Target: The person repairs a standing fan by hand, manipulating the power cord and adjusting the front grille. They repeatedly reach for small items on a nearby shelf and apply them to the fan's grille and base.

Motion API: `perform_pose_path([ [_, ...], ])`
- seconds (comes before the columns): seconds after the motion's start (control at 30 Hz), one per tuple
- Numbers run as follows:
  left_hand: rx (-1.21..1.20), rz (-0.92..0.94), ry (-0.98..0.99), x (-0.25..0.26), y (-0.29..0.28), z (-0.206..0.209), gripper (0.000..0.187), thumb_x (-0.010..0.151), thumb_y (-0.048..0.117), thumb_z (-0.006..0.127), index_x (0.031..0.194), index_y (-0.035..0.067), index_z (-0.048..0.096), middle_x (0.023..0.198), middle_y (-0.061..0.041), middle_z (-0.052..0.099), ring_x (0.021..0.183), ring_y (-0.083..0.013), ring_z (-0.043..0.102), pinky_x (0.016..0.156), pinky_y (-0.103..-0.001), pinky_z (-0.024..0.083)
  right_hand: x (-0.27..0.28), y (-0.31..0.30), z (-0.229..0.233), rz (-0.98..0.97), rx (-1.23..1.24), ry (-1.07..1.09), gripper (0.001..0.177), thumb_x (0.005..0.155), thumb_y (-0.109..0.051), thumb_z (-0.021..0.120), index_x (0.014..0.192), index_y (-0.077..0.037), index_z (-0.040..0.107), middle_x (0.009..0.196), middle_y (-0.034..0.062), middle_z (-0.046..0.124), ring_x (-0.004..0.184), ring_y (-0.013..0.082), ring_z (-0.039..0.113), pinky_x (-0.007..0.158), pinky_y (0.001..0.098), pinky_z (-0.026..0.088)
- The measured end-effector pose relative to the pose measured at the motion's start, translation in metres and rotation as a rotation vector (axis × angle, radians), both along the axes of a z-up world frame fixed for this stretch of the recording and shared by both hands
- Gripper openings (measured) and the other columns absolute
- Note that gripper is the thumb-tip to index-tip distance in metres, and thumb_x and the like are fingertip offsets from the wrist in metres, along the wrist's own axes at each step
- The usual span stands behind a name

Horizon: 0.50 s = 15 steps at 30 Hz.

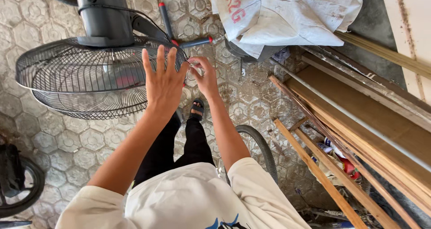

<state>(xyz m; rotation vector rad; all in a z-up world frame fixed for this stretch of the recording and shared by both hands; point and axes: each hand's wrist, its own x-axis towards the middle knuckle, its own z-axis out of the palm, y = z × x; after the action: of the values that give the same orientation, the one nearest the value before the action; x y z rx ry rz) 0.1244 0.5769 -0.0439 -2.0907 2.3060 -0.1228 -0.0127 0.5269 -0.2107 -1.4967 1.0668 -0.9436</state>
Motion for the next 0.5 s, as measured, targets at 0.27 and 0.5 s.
perform_pose_path([
  [0.27,0.157,-0.129,-0.210,0.003,0.001,-0.015,0.026,0.090,0.034,0.067,0.109,0.021,0.078,0.154,-0.009,0.053,0.149,-0.0393,0.035,0.121,-0.066,0.014,-0.002,-0.007,-0.018,-0.012,-0.265,0.218,0.025,0.081,-0.005,0.085,0.103,-0.015,0.077,0.111,-0.0036,0.078,0.096,0.0144,0.070,0.094,0.0357,0.050],
  [0.5,0.124,-0.187,-0.191,0.012,0.002,-0.022,0.017,0.089,0.030,0.069,0.095,0.018,0.078,0.153,-0.012,0.055,0.144,-0.0417,0.040,0.119,-0.062,0.023,-0.010,-0.005,-0.011,-0.124,-0.459,0.374,0.020,0.078,-0.007,0.084,0.094,-0.016,0.074,0.113,-0.0022,0.077,0.101,0.0203,0.065,0.091,0.0361,0.043],
])
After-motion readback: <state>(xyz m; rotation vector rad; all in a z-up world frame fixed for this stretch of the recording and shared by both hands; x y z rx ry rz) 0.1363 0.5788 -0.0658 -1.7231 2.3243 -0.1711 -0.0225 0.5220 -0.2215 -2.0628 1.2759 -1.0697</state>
